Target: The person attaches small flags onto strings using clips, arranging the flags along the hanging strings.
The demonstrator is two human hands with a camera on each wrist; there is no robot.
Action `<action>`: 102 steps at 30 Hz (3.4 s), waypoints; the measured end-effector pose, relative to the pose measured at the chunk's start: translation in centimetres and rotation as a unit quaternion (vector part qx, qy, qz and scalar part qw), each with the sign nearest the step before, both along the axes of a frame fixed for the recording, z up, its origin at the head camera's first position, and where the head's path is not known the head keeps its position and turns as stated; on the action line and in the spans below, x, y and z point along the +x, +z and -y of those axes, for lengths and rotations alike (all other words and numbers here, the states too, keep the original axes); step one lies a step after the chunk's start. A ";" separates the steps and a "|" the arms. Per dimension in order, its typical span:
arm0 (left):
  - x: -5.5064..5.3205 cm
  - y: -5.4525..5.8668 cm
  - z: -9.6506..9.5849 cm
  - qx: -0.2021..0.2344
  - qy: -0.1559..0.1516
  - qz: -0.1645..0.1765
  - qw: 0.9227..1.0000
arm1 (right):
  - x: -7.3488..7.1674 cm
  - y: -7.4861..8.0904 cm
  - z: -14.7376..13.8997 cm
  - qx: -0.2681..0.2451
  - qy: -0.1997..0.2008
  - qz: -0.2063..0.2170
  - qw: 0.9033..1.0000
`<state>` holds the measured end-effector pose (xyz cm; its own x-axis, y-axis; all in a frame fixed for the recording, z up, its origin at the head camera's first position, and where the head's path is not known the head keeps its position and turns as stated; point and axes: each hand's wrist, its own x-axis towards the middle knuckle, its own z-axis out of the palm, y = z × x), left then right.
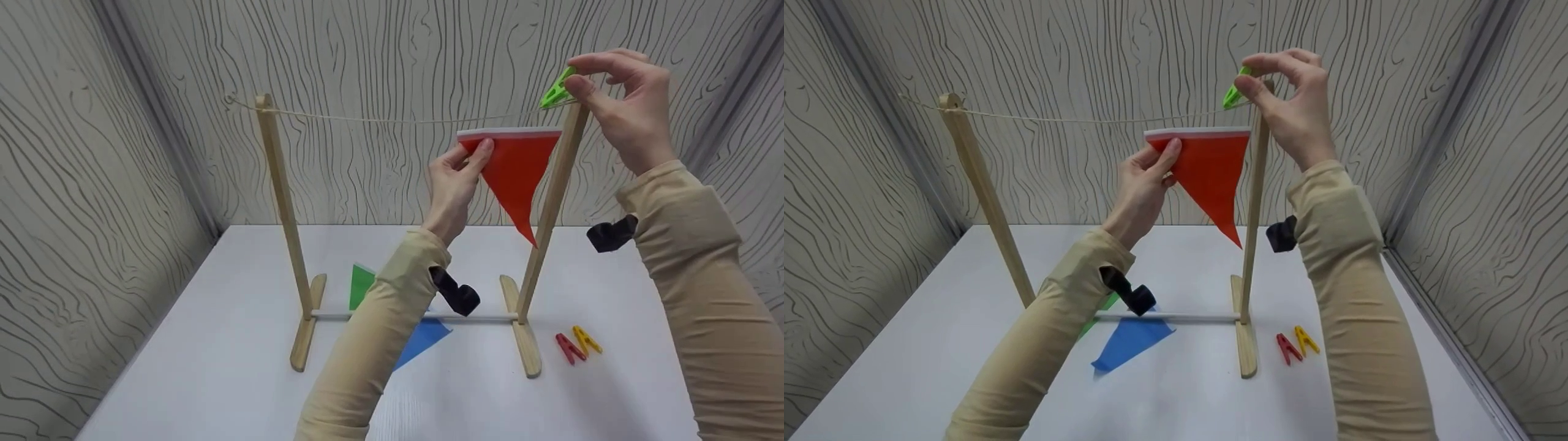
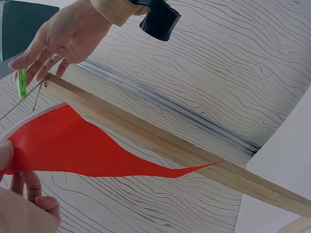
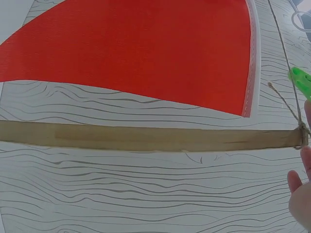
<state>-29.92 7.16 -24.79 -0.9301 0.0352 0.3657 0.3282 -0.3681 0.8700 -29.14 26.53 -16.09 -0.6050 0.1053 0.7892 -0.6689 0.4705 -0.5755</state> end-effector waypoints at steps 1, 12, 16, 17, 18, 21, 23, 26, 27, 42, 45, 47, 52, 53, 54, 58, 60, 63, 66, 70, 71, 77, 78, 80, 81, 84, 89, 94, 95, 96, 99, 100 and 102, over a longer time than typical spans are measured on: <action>0.0 0.1 -0.1 0.002 0.001 -0.001 1.000 | 0.0 0.0 0.0 0.006 -0.001 0.003 1.000; 0.1 0.5 -0.4 0.003 0.002 0.005 1.000 | 0.1 0.3 -0.2 0.031 0.000 -0.007 1.000; 0.2 0.5 -0.4 0.007 -0.002 0.008 1.000 | 0.0 0.5 -0.2 0.038 -0.001 0.006 0.999; 0.2 0.5 -0.5 0.007 -0.002 0.009 1.000 | 0.0 0.6 -0.2 0.038 -0.001 0.009 0.999; 0.2 0.5 -0.5 0.008 -0.002 0.010 1.000 | 0.0 0.6 -0.2 0.037 -0.002 0.012 0.999; 0.2 0.5 -0.6 0.012 0.001 0.014 1.000 | 0.1 0.7 -0.1 0.034 -0.004 0.019 0.999; 0.2 0.6 -0.6 0.013 -0.001 0.013 1.000 | 0.1 0.8 0.0 0.028 -0.003 0.022 0.999; 0.3 0.7 -0.5 0.007 -0.005 0.007 1.000 | 0.0 1.0 0.1 0.020 0.001 0.025 0.999; 0.3 0.7 -0.5 0.004 -0.007 0.004 1.000 | 0.0 1.0 0.1 0.017 0.003 0.026 0.999; 0.2 1.0 -0.6 0.012 -0.002 0.010 1.000 | -0.1 0.7 0.6 0.036 0.004 0.042 0.998; 0.2 1.0 -0.7 0.012 0.001 0.013 1.000 | -0.2 0.6 0.7 0.046 0.005 0.042 0.998; 0.2 1.0 -0.8 0.011 0.005 0.015 1.000 | -0.1 0.6 0.7 0.053 0.003 0.043 0.998; 0.3 1.3 -0.8 0.009 0.009 0.018 1.000 | 0.0 0.7 1.1 0.054 0.003 0.056 0.997; 0.3 1.3 -0.8 0.008 0.009 0.016 1.000 | 0.0 0.7 1.1 0.051 0.004 0.060 0.997; 0.3 1.3 -0.8 0.006 0.009 0.015 1.000 | 0.0 0.7 1.2 0.050 0.003 0.063 0.997; 0.2 1.1 -0.8 0.001 0.007 0.006 1.000 | 0.1 0.7 1.4 0.053 0.004 0.078 0.996; 0.2 1.1 -0.8 0.001 0.005 0.003 1.000 | 0.0 0.7 1.5 0.057 0.004 0.082 0.995; 0.2 1.2 -0.8 0.000 0.005 0.003 1.000 | 0.0 0.8 1.5 0.061 0.006 0.087 0.994; 0.2 1.2 -0.8 -0.003 0.007 0.004 1.000 | -0.1 0.8 1.6 0.067 0.005 0.087 0.994; 0.3 1.3 -0.7 -0.009 0.008 0.004 1.000 | -0.1 0.7 1.7 0.078 0.000 0.086 0.993; 0.3 1.3 -0.7 -0.010 0.009 0.004 1.000 | -0.1 0.7 1.7 0.078 0.000 0.087 0.993; 0.3 1.5 -0.8 -0.010 0.013 0.006 1.000 | 0.0 0.7 1.8 0.086 0.000 0.088 0.992; 0.2 1.5 -0.8 -0.009 0.012 0.007 1.000 | 0.0 0.6 1.8 0.088 0.001 0.088 0.992; 0.2 1.5 -0.9 -0.005 0.010 0.007 1.000 | 0.0 0.6 1.9 0.092 0.001 0.086 0.992; 0.2 1.5 -0.9 -0.004 0.009 0.007 1.000 | 0.0 0.6 1.9 0.093 0.001 0.086 0.992; 0.2 1.5 -0.9 -0.002 0.008 0.008 1.000 | 0.0 0.6 1.9 0.096 0.003 0.085 0.992; 0.3 1.5 -0.9 -0.003 0.007 0.010 1.000 | 0.0 0.6 2.0 0.103 0.009 0.085 0.991; 0.3 1.5 -0.9 -0.004 0.005 0.014 1.000 | 0.2 0.6 1.9 0.119 0.008 0.083 0.989; 0.3 1.5 -1.0 -0.004 0.005 0.013 1.000 | 0.3 0.6 1.9 0.123 0.007 0.086 0.989; 0.3 1.5 -1.0 -0.003 0.005 0.012 1.000 | 0.3 0.6 1.8 0.125 0.006 0.091 0.988; 0.3 1.4 -1.0 -0.003 0.005 0.006 1.000 | 0.3 0.6 1.8 0.133 0.000 0.104 0.986; 0.3 1.4 -1.0 -0.003 0.005 0.006 1.000 | 0.3 0.6 1.8 0.134 -0.001 0.108 0.985; 0.2 1.4 -1.0 -0.003 0.004 0.006 1.000 | 0.3 0.6 1.8 0.137 -0.001 0.108 0.985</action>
<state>-29.69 8.13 -23.39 -0.9349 0.0297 0.3536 0.3200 -0.3597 0.8765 -28.83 24.76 -15.52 -0.7618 -0.0913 0.6414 -0.5433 0.6293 -0.5557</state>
